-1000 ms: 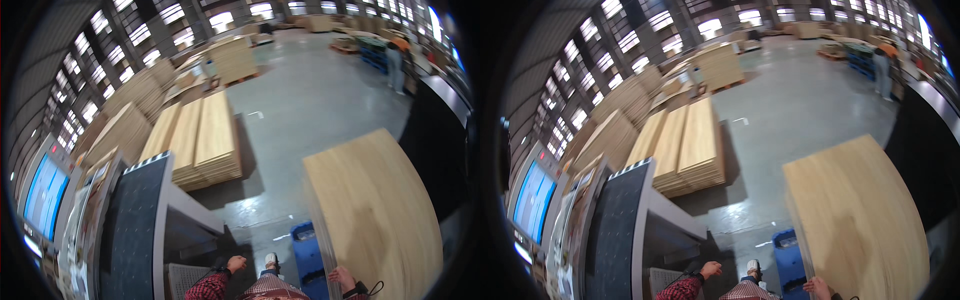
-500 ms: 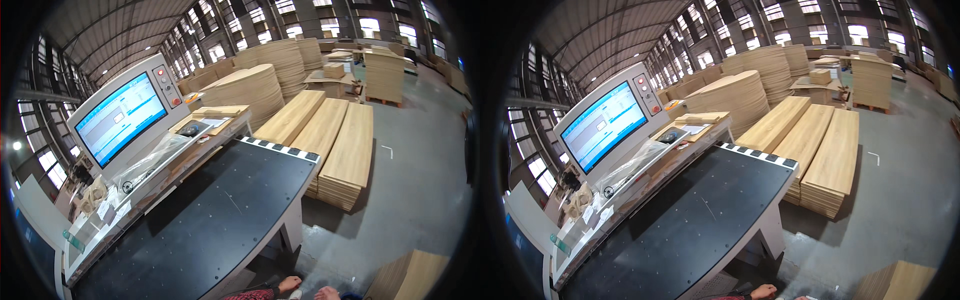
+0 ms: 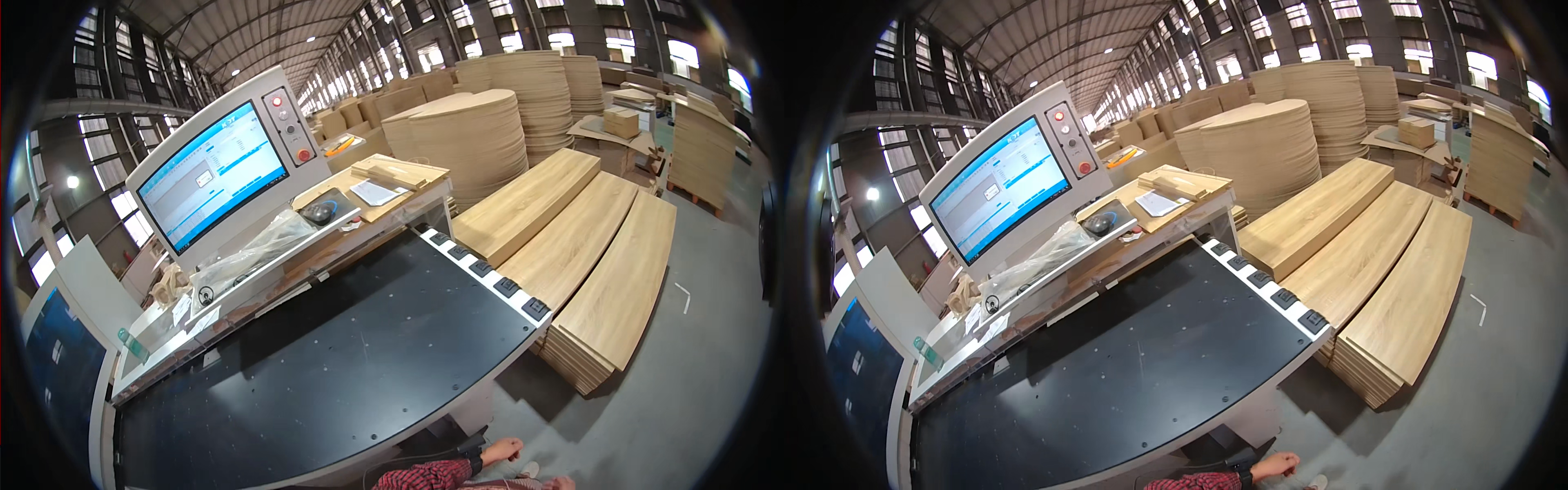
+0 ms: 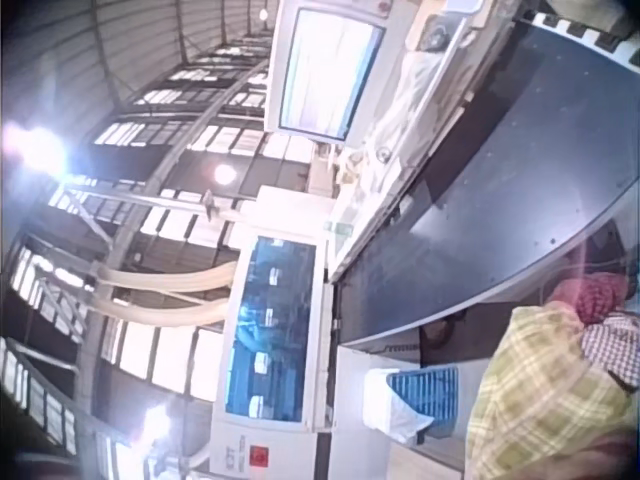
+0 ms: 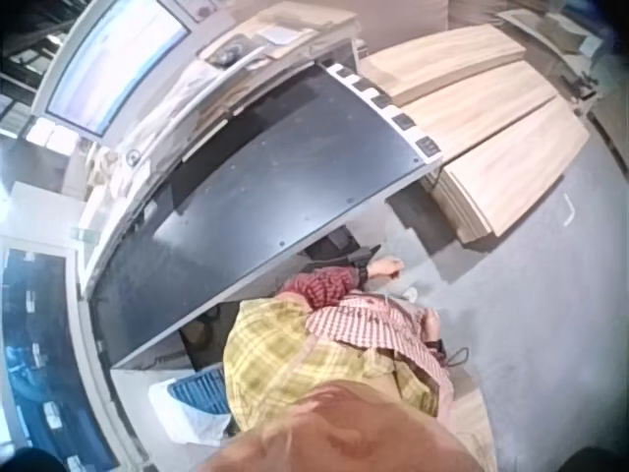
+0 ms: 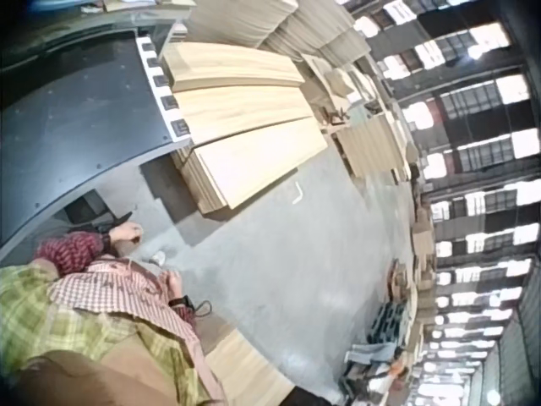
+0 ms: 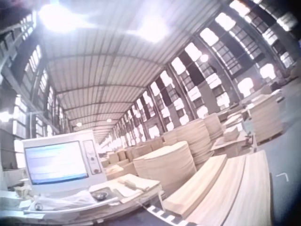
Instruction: Manually moving large wooden boards from stacks to a processing machine and then to a finished pallet.
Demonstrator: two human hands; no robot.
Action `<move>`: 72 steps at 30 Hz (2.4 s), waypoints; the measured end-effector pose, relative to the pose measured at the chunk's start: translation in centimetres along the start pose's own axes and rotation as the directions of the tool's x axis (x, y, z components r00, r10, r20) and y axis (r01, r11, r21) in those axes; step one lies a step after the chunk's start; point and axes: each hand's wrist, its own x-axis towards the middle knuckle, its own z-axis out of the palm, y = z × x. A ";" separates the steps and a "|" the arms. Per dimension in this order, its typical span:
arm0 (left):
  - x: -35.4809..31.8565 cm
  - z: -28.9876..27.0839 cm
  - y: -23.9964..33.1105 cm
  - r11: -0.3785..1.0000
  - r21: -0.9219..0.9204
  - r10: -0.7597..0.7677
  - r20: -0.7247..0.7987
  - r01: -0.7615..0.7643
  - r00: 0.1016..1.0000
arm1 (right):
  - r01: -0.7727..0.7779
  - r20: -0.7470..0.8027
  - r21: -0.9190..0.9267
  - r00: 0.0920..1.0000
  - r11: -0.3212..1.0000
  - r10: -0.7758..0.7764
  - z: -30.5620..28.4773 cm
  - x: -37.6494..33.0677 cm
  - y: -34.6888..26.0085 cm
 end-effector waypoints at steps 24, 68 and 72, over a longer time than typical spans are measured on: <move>21.4 -3.2 16.2 0.939 -0.219 -0.301 -0.148 0.265 0.942 | -0.104 -0.276 -0.176 0.960 0.979 0.052 -7.1 31.8 -22.9; 41.8 1.4 40.1 0.423 0.906 0.386 -0.186 0.006 0.904 | 0.583 0.405 -0.493 0.811 0.646 -0.423 2.6 26.8 -64.4; 38.5 -0.3 48.9 0.637 0.771 0.385 -0.304 -0.012 0.872 | 0.645 0.352 -0.399 0.764 0.651 -0.541 1.2 38.8 -61.5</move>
